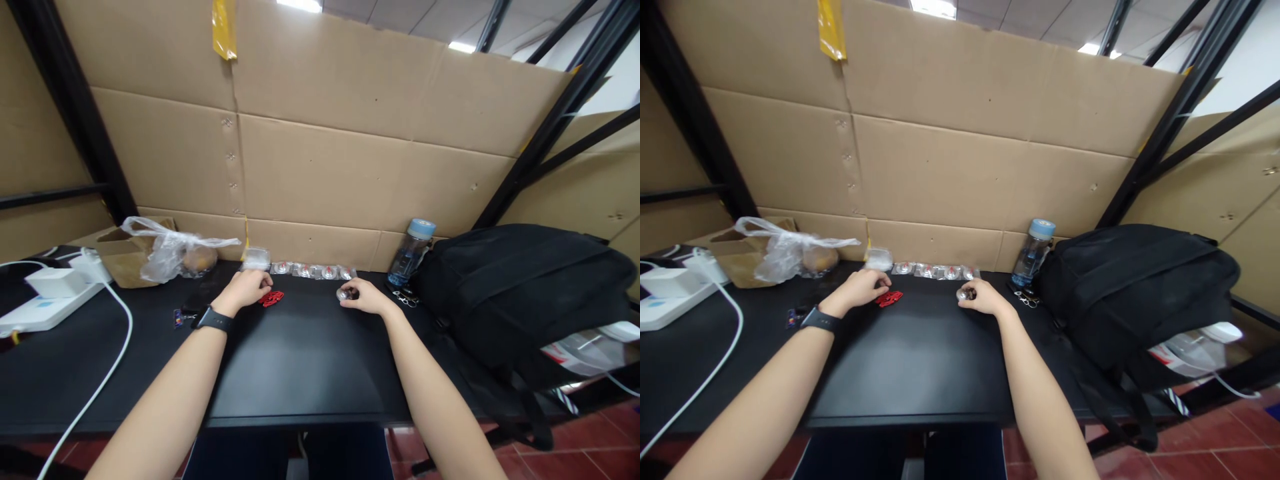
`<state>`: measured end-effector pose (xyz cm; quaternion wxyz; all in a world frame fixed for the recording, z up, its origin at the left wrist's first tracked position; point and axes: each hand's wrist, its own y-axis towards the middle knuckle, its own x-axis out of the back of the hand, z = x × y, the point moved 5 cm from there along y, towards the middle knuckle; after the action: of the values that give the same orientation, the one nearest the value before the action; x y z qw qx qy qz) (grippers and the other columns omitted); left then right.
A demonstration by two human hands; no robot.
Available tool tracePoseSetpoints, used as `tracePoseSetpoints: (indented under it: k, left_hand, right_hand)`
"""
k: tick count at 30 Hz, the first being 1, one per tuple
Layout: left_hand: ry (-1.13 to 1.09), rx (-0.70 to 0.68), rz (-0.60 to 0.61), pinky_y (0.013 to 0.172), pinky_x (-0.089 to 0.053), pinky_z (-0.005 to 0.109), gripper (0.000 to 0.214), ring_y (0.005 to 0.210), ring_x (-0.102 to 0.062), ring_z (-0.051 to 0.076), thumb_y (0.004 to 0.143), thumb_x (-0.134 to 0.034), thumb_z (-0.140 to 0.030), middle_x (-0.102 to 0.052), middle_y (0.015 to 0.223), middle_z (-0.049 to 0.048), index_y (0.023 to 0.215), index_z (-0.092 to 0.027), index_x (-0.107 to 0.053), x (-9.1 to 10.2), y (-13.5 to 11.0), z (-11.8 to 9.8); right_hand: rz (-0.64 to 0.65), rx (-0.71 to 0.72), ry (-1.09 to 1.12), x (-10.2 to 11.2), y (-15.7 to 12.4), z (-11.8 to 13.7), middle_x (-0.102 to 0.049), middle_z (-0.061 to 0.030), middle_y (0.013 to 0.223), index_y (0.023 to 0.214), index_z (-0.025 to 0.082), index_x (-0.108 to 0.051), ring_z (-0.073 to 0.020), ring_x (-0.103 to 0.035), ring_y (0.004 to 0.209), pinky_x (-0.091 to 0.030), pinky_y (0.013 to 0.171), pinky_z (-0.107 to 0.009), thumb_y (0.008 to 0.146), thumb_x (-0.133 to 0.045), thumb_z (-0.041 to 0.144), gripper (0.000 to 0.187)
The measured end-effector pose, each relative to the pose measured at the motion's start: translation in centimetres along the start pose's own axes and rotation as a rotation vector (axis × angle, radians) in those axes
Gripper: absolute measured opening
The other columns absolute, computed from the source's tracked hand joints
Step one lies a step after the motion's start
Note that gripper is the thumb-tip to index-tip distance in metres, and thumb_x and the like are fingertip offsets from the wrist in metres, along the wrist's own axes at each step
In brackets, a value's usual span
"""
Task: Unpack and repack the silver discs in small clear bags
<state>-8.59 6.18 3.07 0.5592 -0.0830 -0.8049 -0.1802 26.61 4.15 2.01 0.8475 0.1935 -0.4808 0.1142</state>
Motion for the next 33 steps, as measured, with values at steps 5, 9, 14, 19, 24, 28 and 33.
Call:
tracePoseSetpoints:
  k: [5, 9, 14, 19, 24, 28, 33]
  left_hand:
    - [0.015, 0.055, 0.067, 0.082, -0.047, 0.028, 0.022, 0.094, -0.069, 0.021, 0.077, -0.061, -0.02, -0.077, 0.095, 0.0009, 0.091, -0.03, -0.075, -0.7, -0.1, 1.4]
    - [-0.001, 0.033, 0.105, 0.079, -0.045, 0.026, 0.02, 0.093, -0.069, 0.019, 0.074, -0.064, -0.019, -0.077, 0.094, -0.001, 0.088, -0.03, -0.074, -0.9, -0.2, 1.5]
    - [0.011, 0.037, 0.124, 0.083, -0.044, 0.029, 0.011, 0.091, -0.068, 0.021, 0.073, -0.069, -0.024, -0.077, 0.089, -0.0001, 0.08, -0.03, -0.074, -0.8, -0.3, 1.8]
    - [0.041, 0.06, 0.144, 0.087, -0.044, 0.032, 0.008, 0.093, -0.068, 0.022, 0.071, -0.07, -0.026, -0.077, 0.089, 0.0004, 0.076, -0.029, -0.074, -0.1, -0.6, 2.3]
    - [0.049, 0.103, 0.154, 0.087, -0.043, 0.032, 0.01, 0.088, -0.069, 0.022, 0.068, -0.07, -0.022, -0.077, 0.081, -0.0012, 0.074, -0.028, -0.073, 1.0, -1.1, 2.6]
    - [-0.013, 0.04, 0.11, 0.087, -0.044, 0.029, 0.015, 0.089, -0.07, 0.02, 0.072, -0.068, -0.022, -0.077, 0.085, -0.0026, 0.084, -0.029, -0.075, 1.8, -1.2, 1.3]
    - [-0.158, -0.144, 0.002, 0.085, -0.047, 0.027, 0.019, 0.093, -0.069, 0.02, 0.082, -0.064, -0.029, -0.077, 0.097, 0.0007, 0.097, -0.026, -0.076, 2.2, -1.0, -2.3]
  right_hand:
    - [-0.028, 0.001, -0.003, -0.3, -0.1, 0.7, -0.071, -0.0081, 0.105, 0.11, 0.019, -0.073, -0.0197, -0.065, 0.084, -0.049, 0.081, -0.032, 0.071, -0.079, 0.024, 0.04]
    - [-0.022, -0.004, -0.013, -0.5, -0.1, 0.9, -0.072, -0.0071, 0.102, 0.107, 0.02, -0.074, -0.0195, -0.065, 0.084, -0.049, 0.081, -0.031, 0.074, -0.075, 0.022, 0.033]
    - [-0.045, -0.013, 0.035, -0.2, -0.3, 0.8, -0.074, -0.0058, 0.1, 0.105, 0.02, -0.075, -0.0193, -0.065, 0.082, -0.05, 0.08, -0.031, 0.072, -0.077, 0.021, 0.033]
    - [-0.057, -0.035, 0.087, 0.1, -0.4, 0.9, -0.075, -0.0047, 0.098, 0.104, 0.021, -0.075, -0.0186, -0.066, 0.08, -0.05, 0.079, -0.03, 0.068, -0.079, 0.021, 0.036]
    - [-0.091, -0.022, 0.119, 0.4, -0.5, 1.0, -0.075, -0.0036, 0.098, 0.102, 0.023, -0.075, -0.0188, -0.065, 0.081, -0.05, 0.081, -0.032, 0.068, -0.079, 0.022, 0.035]
    - [-0.117, -0.011, 0.106, 0.6, -0.4, 1.0, -0.074, -0.0042, 0.1, 0.105, 0.022, -0.074, -0.0191, -0.065, 0.084, -0.049, 0.085, -0.033, 0.07, -0.078, 0.023, 0.036]
    - [-0.184, 0.025, 0.107, 0.7, -0.2, 1.6, -0.071, -0.0047, 0.104, 0.108, 0.021, -0.071, -0.0188, -0.064, 0.088, -0.048, 0.084, -0.033, 0.074, -0.075, 0.024, 0.035]
